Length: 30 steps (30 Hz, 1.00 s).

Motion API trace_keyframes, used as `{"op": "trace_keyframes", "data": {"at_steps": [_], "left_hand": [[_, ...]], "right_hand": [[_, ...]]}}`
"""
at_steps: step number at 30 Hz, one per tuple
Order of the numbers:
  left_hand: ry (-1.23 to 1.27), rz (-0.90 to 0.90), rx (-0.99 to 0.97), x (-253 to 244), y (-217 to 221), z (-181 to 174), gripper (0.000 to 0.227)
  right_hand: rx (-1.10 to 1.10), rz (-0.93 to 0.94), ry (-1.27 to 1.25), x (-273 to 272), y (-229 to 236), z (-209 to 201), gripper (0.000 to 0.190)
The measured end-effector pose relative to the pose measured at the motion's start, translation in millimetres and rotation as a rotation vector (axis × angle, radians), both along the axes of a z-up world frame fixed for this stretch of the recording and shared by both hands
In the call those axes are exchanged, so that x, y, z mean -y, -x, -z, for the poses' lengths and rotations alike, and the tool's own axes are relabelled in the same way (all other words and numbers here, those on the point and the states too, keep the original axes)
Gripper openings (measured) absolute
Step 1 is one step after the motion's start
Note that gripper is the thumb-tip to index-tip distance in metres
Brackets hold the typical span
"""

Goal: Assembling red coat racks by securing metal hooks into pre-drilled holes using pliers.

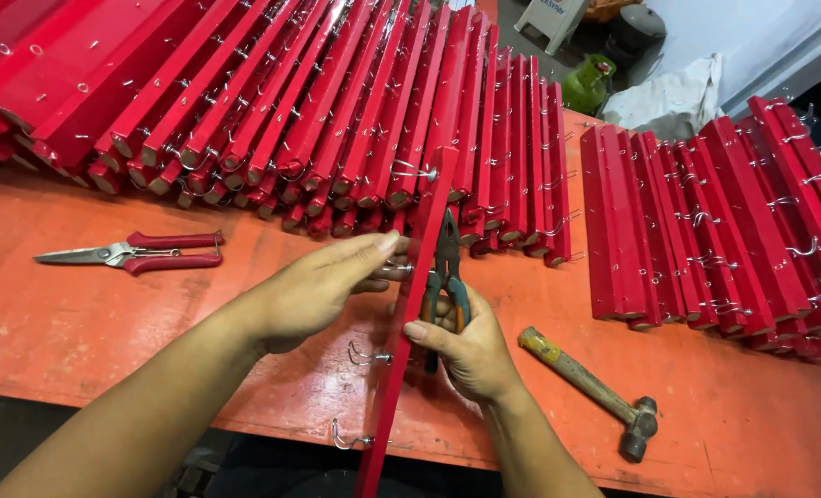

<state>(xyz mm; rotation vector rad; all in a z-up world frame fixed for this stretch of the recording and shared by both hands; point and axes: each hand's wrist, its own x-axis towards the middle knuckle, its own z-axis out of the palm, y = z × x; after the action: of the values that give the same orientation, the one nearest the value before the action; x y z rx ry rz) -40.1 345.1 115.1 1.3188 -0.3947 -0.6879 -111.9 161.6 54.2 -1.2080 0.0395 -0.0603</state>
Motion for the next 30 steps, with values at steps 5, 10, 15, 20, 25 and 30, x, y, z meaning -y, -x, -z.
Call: {"op": "trace_keyframes", "data": {"at_steps": [5, 10, 15, 20, 25, 30], "left_hand": [[0.1, 0.035, -0.087, -2, 0, -12, 0.051], [0.175, 0.048, -0.138, 1, 2, -12, 0.059], [0.192, -0.008, -0.175, 2, -4, -4, 0.053], [0.179, -0.021, -0.161, -3, -13, 10, 0.051], [0.123, -0.056, -0.123, -5, -11, 5, 0.053], [0.111, -0.05, -0.092, -2, -7, 4, 0.056]], "right_hand": [[0.002, -0.002, -0.004, -3, 2, -6, 0.039], [-0.013, -0.032, 0.053, -9, 5, -30, 0.042], [-0.076, -0.084, 0.232, -4, 8, -28, 0.047], [-0.122, -0.154, 0.546, 12, 12, -72, 0.022], [-0.192, -0.413, 0.981, 46, 9, -125, 0.026], [-0.302, -0.691, 1.204, 52, 8, -156, 0.039]]}}
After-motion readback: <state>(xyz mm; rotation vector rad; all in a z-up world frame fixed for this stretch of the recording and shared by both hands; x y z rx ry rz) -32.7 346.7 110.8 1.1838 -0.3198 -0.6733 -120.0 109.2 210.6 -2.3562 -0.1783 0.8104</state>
